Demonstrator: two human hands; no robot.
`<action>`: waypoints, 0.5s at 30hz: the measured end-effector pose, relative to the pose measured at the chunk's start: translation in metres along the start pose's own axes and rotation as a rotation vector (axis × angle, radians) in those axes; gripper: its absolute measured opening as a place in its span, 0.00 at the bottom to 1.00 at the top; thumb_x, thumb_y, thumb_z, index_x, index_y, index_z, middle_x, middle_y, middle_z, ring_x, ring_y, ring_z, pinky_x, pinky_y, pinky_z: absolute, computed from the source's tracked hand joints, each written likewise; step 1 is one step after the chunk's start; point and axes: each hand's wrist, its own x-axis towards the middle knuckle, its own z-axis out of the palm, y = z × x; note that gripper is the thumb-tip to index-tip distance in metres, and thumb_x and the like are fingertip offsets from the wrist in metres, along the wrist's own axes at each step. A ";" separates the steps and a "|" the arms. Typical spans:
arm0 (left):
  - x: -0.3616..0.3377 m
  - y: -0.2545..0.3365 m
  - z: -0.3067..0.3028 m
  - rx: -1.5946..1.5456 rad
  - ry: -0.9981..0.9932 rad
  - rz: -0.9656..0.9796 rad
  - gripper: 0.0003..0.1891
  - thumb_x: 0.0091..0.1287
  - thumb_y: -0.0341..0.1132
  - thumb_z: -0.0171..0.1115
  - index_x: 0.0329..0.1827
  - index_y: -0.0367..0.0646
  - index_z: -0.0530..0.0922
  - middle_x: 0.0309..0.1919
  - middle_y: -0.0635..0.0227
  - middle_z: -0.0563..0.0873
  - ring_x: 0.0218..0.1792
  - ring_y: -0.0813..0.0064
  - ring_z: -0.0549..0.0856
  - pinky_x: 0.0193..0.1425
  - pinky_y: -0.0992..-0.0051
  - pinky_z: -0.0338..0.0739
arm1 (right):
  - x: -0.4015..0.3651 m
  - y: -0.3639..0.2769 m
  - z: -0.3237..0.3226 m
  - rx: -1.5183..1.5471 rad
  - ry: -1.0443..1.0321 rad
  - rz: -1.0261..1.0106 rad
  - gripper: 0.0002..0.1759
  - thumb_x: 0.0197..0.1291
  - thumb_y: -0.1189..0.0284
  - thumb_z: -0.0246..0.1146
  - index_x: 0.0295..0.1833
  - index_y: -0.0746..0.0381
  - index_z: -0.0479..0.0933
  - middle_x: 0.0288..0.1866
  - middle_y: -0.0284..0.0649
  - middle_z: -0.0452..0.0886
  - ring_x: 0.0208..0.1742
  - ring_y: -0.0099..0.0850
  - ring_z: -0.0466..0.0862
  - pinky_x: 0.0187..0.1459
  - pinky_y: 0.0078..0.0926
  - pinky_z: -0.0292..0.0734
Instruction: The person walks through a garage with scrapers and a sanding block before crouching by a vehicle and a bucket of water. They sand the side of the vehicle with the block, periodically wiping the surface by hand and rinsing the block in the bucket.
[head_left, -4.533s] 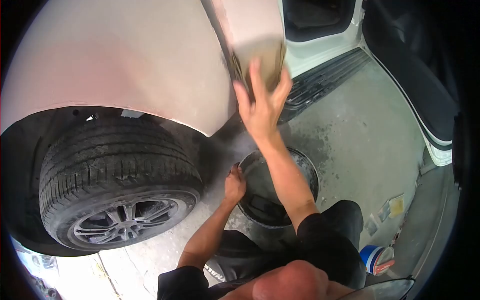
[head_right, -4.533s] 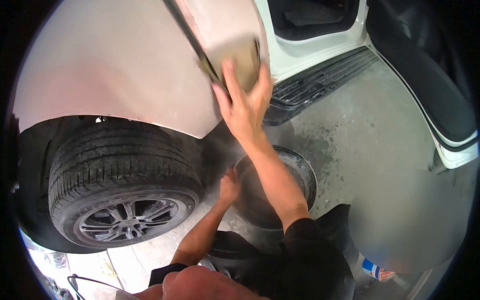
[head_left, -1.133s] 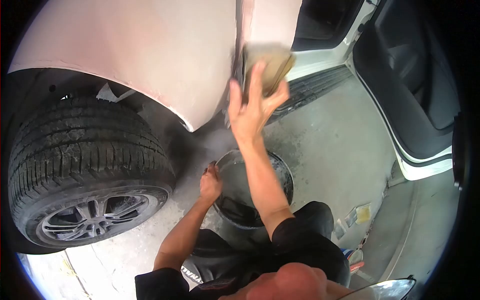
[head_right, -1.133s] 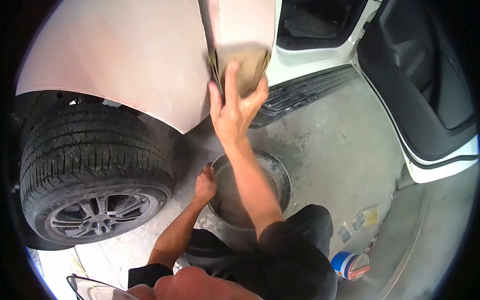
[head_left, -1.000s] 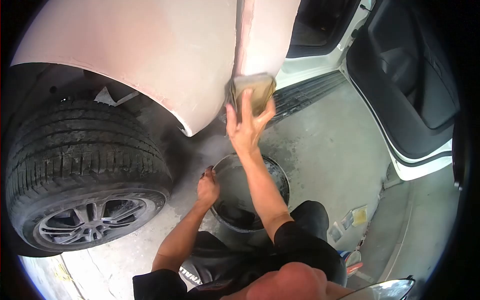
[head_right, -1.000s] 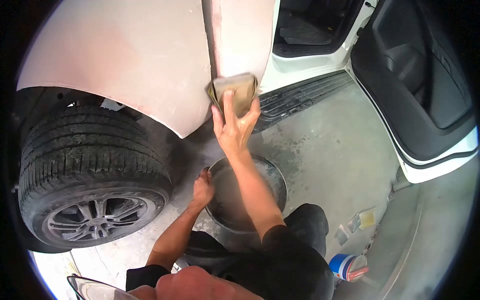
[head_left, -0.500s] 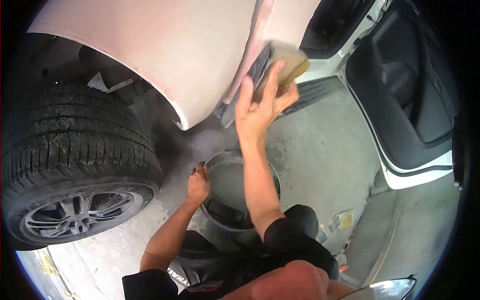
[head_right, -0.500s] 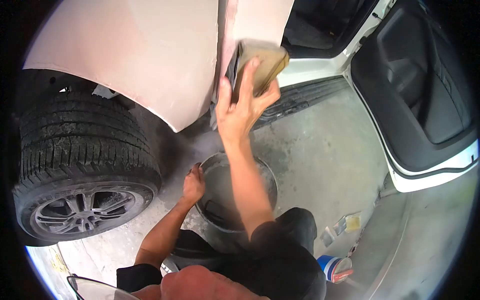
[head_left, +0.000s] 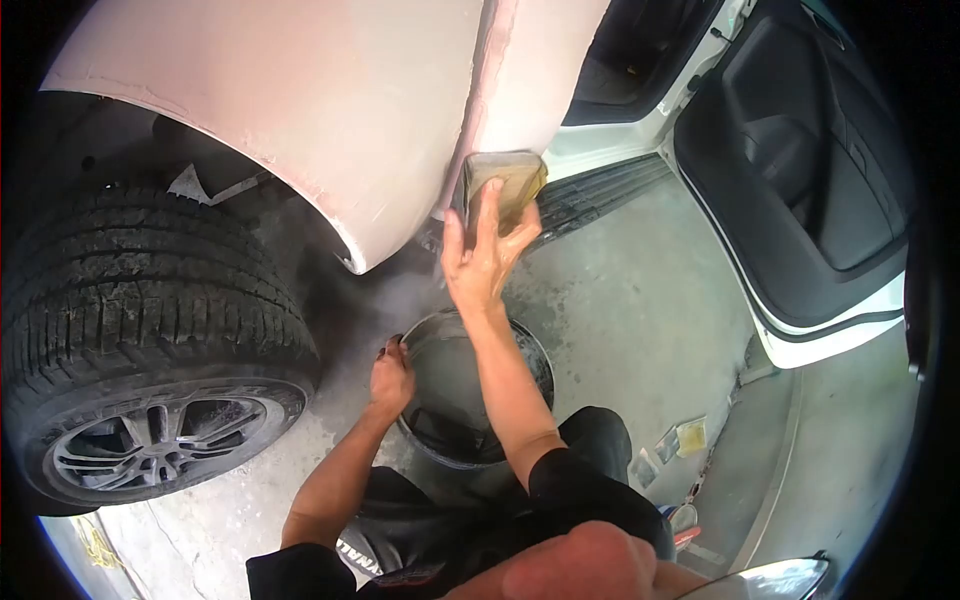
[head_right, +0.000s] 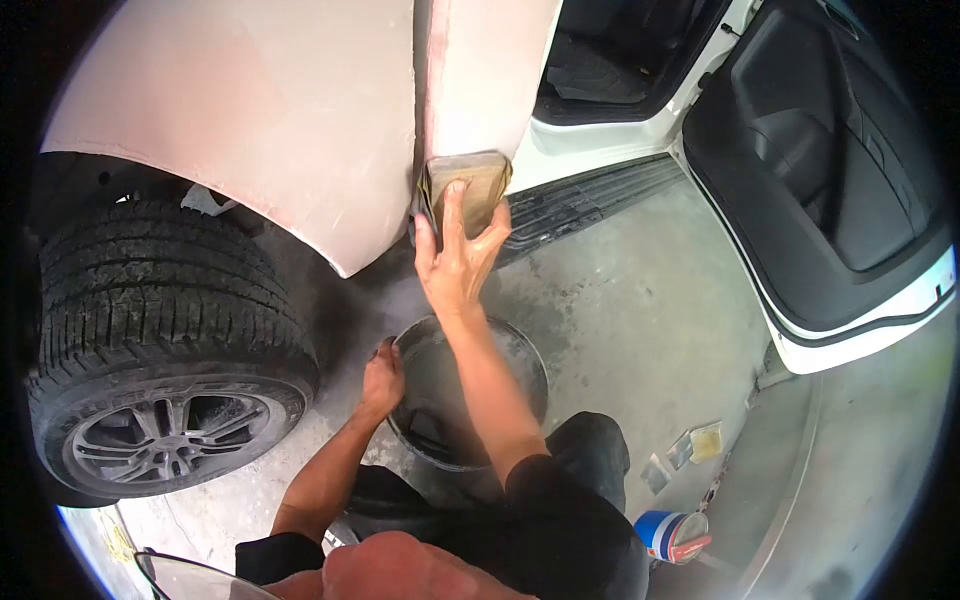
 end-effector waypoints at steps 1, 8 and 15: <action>-0.003 0.000 -0.002 0.011 -0.017 -0.030 0.18 0.80 0.40 0.45 0.63 0.38 0.74 0.46 0.37 0.84 0.46 0.36 0.84 0.52 0.48 0.79 | 0.001 0.001 -0.004 -0.033 -0.022 -0.012 0.38 0.61 0.68 0.70 0.76 0.62 0.67 0.66 0.66 0.58 0.64 0.61 0.66 0.62 0.55 0.69; -0.004 0.009 -0.012 -0.008 -0.026 -0.039 0.19 0.80 0.40 0.45 0.63 0.37 0.74 0.46 0.34 0.84 0.49 0.35 0.83 0.54 0.47 0.77 | -0.017 -0.018 0.008 0.071 -0.010 0.115 0.37 0.62 0.67 0.70 0.76 0.61 0.68 0.65 0.64 0.58 0.67 0.60 0.64 0.65 0.53 0.67; -0.014 0.003 -0.008 0.004 -0.034 -0.027 0.18 0.80 0.40 0.45 0.63 0.38 0.74 0.46 0.36 0.85 0.48 0.36 0.84 0.53 0.48 0.78 | 0.059 -0.012 -0.003 0.020 0.095 0.091 0.36 0.62 0.64 0.70 0.74 0.62 0.70 0.64 0.70 0.59 0.60 0.60 0.66 0.61 0.53 0.67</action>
